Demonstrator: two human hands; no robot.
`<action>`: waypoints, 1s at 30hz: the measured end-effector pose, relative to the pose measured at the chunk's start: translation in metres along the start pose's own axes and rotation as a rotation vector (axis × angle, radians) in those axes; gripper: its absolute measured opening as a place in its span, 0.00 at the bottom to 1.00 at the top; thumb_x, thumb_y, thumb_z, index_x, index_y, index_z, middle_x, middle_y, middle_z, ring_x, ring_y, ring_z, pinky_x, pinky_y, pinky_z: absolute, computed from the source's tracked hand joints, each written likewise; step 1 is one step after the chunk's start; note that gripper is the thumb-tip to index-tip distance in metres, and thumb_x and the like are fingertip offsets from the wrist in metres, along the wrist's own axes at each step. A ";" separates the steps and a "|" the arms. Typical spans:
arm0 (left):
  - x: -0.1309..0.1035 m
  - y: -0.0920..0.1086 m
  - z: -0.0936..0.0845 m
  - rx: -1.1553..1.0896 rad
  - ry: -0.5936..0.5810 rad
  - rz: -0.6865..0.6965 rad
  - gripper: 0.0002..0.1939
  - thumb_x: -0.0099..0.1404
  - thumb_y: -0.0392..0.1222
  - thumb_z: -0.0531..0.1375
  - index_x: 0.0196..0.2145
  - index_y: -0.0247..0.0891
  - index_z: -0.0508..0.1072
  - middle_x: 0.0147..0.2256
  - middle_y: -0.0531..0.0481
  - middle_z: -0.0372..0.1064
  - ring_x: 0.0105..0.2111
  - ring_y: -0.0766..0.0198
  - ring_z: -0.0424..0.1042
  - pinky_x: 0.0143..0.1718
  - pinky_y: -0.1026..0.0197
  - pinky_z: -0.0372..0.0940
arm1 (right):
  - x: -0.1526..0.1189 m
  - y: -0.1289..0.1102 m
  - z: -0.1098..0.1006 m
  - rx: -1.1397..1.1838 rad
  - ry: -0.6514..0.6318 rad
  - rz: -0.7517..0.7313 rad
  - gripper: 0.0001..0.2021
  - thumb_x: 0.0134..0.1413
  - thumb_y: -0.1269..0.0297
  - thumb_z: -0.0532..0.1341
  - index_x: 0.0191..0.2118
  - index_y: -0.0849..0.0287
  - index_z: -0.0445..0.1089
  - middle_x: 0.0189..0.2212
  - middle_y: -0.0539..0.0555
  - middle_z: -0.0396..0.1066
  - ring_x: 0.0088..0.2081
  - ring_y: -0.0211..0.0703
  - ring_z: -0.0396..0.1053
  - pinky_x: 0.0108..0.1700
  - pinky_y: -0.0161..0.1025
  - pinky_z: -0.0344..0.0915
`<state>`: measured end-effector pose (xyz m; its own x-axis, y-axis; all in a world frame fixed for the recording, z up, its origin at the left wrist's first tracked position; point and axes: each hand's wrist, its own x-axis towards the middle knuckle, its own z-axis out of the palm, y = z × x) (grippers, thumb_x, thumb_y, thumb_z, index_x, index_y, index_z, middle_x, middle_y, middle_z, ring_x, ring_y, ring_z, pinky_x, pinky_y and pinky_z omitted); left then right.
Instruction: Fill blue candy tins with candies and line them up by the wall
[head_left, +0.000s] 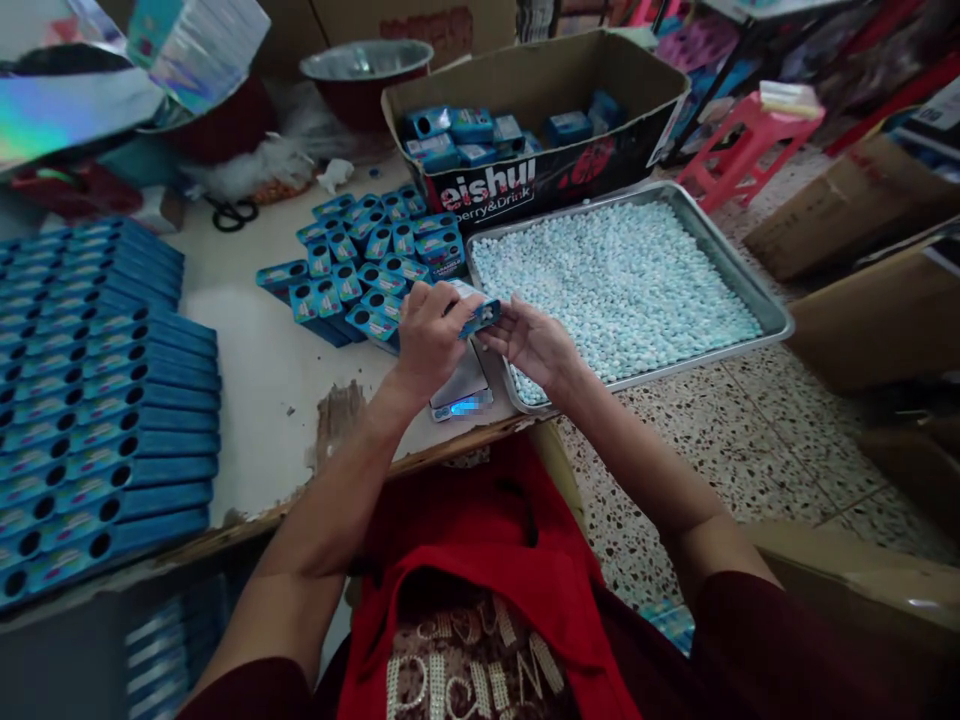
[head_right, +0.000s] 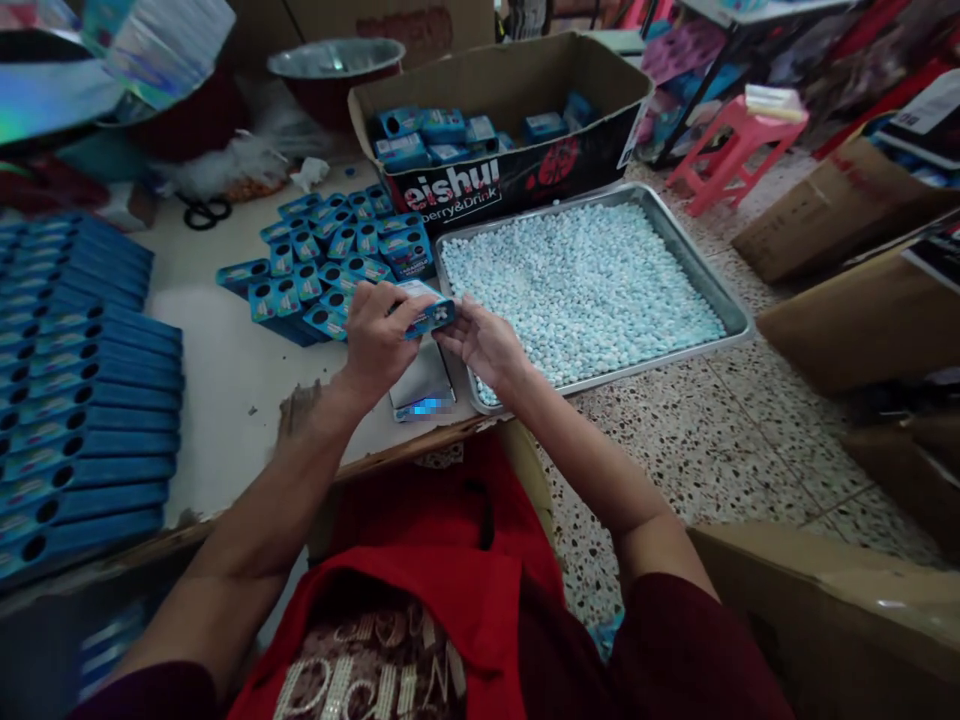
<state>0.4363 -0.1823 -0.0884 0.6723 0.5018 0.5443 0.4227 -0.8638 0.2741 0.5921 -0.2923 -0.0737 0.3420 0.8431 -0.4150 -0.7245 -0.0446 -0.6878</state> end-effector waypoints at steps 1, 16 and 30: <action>0.000 -0.001 0.006 0.008 -0.001 -0.020 0.23 0.80 0.32 0.61 0.62 0.52 0.88 0.51 0.42 0.80 0.53 0.41 0.74 0.59 0.38 0.72 | 0.000 -0.001 0.000 0.034 0.012 0.023 0.15 0.87 0.59 0.66 0.40 0.53 0.79 0.39 0.55 0.87 0.45 0.46 0.86 0.56 0.41 0.87; -0.009 0.005 0.007 -0.015 0.011 -0.060 0.23 0.78 0.32 0.62 0.61 0.51 0.88 0.50 0.43 0.78 0.54 0.42 0.74 0.61 0.40 0.74 | -0.010 -0.013 -0.013 -0.100 -0.030 0.041 0.13 0.76 0.82 0.65 0.44 0.63 0.86 0.38 0.58 0.89 0.39 0.41 0.89 0.56 0.36 0.89; -0.001 -0.081 -0.065 -0.499 0.092 -0.379 0.33 0.69 0.62 0.83 0.63 0.46 0.81 0.57 0.48 0.86 0.54 0.48 0.87 0.58 0.40 0.86 | 0.027 -0.039 -0.051 -1.264 0.043 -0.778 0.11 0.64 0.61 0.73 0.50 0.53 0.90 0.55 0.63 0.86 0.46 0.57 0.84 0.51 0.56 0.83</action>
<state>0.3623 -0.1158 -0.0594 0.4672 0.7900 0.3970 0.2721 -0.5557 0.7856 0.6602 -0.2952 -0.0885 0.4240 0.8582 0.2893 0.6239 -0.0452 -0.7802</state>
